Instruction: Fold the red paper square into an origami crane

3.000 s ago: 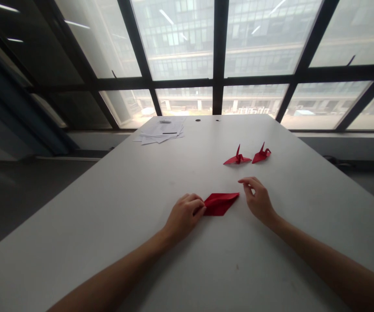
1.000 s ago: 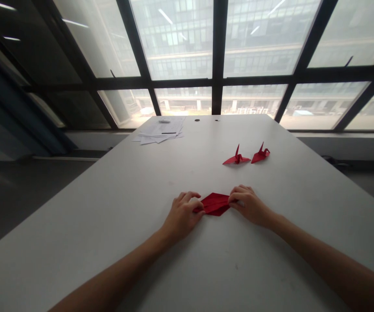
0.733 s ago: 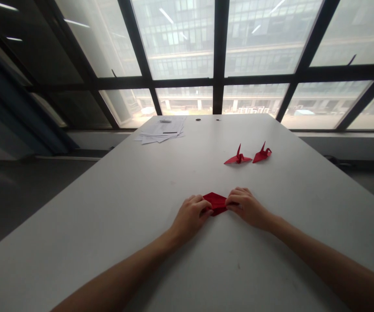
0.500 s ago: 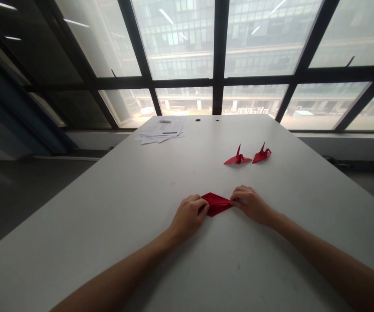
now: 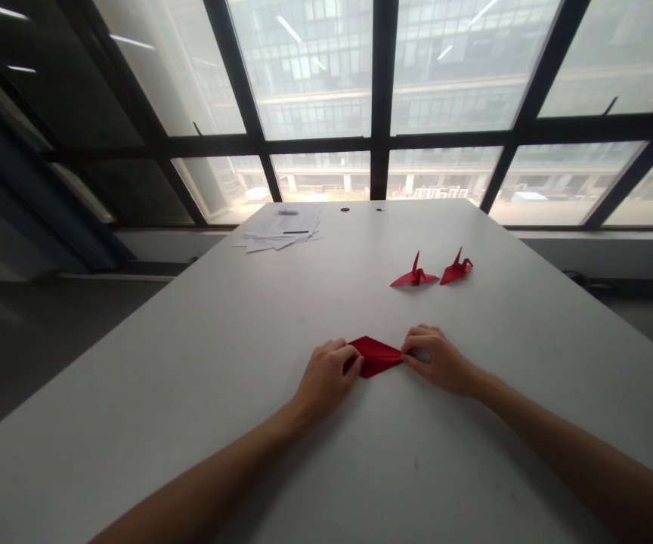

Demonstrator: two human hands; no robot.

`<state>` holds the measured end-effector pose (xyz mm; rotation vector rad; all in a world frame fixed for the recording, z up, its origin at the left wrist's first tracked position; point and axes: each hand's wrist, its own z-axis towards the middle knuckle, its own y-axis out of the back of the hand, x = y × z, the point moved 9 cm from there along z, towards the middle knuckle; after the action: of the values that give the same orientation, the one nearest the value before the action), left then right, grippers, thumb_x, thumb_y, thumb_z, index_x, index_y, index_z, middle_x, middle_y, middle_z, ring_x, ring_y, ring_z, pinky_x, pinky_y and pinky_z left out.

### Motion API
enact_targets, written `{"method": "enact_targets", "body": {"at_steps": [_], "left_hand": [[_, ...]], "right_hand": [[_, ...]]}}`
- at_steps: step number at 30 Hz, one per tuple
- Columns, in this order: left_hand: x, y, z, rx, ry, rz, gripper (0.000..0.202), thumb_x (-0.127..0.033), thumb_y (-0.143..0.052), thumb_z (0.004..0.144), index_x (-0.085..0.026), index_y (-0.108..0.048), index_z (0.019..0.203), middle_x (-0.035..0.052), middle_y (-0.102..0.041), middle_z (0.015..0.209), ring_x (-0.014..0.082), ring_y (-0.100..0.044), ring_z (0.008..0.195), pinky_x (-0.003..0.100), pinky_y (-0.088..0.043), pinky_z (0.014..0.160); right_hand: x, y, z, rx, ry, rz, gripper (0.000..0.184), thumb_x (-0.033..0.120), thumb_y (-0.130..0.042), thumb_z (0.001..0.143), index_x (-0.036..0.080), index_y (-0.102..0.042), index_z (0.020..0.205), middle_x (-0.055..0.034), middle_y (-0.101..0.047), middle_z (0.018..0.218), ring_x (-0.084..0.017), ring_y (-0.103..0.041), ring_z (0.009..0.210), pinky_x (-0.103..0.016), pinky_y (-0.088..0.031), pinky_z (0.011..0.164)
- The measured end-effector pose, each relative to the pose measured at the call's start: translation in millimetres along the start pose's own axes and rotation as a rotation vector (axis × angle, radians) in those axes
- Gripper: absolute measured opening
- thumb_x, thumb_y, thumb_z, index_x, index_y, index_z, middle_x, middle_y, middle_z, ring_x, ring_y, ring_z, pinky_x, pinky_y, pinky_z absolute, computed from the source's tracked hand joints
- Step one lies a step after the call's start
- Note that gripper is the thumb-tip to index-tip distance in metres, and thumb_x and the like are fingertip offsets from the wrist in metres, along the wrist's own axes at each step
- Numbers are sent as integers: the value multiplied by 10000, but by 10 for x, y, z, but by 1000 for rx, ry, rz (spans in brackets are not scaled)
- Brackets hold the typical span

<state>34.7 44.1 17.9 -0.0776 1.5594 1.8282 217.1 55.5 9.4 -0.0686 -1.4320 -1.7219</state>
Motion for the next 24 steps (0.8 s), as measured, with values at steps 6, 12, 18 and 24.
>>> {"method": "enact_targets", "body": {"at_steps": [6, 12, 18, 24], "left_hand": [[18, -4, -1, 4, 11, -1, 202, -252, -557, 939, -199, -654, 770, 19, -625, 824, 174, -553, 774, 296, -393, 739], [42, -7, -2, 8, 16, -12, 201, -261, -562, 946, -200, -666, 786, 20, -635, 829, 177, -561, 783, 293, -396, 741], [-9, -20, -8, 16, -31, 16, 206, -277, -582, 956, -205, -695, 799, 22, -663, 848, 181, -571, 800, 309, -395, 759], [-278, -46, -118, 146, -304, -65, 167, -301, -581, 970, -269, -745, 983, 20, -689, 912, 175, -590, 851, 321, -413, 835]], "right_hand": [[25, -10, -7, 5, 7, -12, 100, 181, -689, 846, 224, -647, 766, -10, -663, 836, -191, -582, 838, -366, -400, 862], [17, -20, -17, 0, 23, -36, 102, 168, -689, 848, 223, -654, 769, -9, -662, 831, -186, -582, 826, -355, -401, 853], [205, -12, -31, -6, 125, -94, 96, 164, -669, 884, 245, -699, 925, -24, -658, 892, -188, -569, 870, -362, -383, 876], [333, -34, -48, 9, 167, -243, 208, 70, -571, 910, 233, -700, 912, -30, -649, 892, -178, -546, 868, -360, -362, 885]]}}
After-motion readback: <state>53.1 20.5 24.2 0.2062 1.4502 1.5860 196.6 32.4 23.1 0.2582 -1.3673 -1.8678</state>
